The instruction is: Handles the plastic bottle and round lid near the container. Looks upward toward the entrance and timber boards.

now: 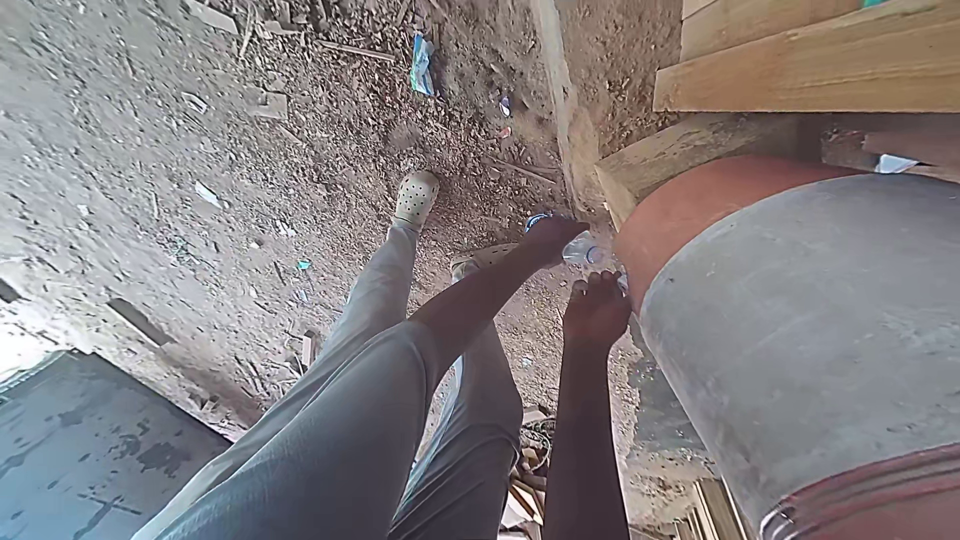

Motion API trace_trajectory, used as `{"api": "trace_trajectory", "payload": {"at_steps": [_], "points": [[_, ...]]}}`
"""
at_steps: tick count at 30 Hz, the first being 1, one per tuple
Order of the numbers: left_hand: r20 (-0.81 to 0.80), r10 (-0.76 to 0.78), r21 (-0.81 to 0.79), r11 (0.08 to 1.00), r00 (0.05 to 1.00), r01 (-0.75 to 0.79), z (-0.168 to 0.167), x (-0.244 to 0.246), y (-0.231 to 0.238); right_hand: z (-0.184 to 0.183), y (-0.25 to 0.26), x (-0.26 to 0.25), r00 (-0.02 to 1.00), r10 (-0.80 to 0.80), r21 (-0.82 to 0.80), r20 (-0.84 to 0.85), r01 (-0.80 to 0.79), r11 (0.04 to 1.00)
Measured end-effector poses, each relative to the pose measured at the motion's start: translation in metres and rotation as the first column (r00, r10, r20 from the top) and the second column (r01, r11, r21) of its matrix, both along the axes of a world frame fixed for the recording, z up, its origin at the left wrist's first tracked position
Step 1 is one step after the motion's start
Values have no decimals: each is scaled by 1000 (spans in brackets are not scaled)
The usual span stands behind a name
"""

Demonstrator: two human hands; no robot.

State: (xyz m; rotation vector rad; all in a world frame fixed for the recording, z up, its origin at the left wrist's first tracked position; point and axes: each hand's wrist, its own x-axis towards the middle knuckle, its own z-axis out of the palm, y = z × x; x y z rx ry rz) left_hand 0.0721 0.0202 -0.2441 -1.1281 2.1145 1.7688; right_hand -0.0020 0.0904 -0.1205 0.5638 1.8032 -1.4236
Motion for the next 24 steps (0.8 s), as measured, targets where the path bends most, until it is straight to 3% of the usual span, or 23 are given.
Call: {"api": "trace_trajectory", "payload": {"at_steps": [2,4,6,10,12,13,14,15,17,19,20,21,24], "points": [[-1,34,22,999,999,-34,4,22,-4,-9,-2,-1,985,-131,-303,112,159,940],[-4,69,27,997,998,-69,12,49,-4,-11,-5,-3,921,-213,-525,326,364,770],[0,92,19,996,996,-92,21,79,-7,-8,-14,-4,868,-273,-545,416,478,689],[-14,171,12,985,985,-170,57,144,-16,-11,-18,-3,871,-310,-528,381,480,700],[-7,190,-35,981,982,-190,90,182,-20,-11,-8,6,928,-243,-446,283,352,823],[2,199,-55,979,980,-198,111,199,-23,-1,-3,16,975,-128,-332,181,183,925],[10,204,-77,976,979,-203,134,216,-28,15,-1,31,993,89,-193,75,-73,979],[5,220,-95,971,975,-219,161,232,-32,39,0,53,934,357,-43,7,-356,933],[-16,261,-132,956,965,-261,218,259,-39,93,5,99,617,784,78,-73,-780,621],[-32,269,-166,948,963,-270,281,282,-47,144,12,146,235,947,147,-219,-952,270],[-46,264,-175,947,963,-268,317,290,-51,168,17,166,102,946,193,-308,-967,167],[-67,257,-192,945,964,-265,355,299,-56,191,19,185,40,914,228,-404,-963,143],[-224,208,-281,922,952,-268,474,312,-73,274,-1,226,153,746,174,-648,-924,340]]}}
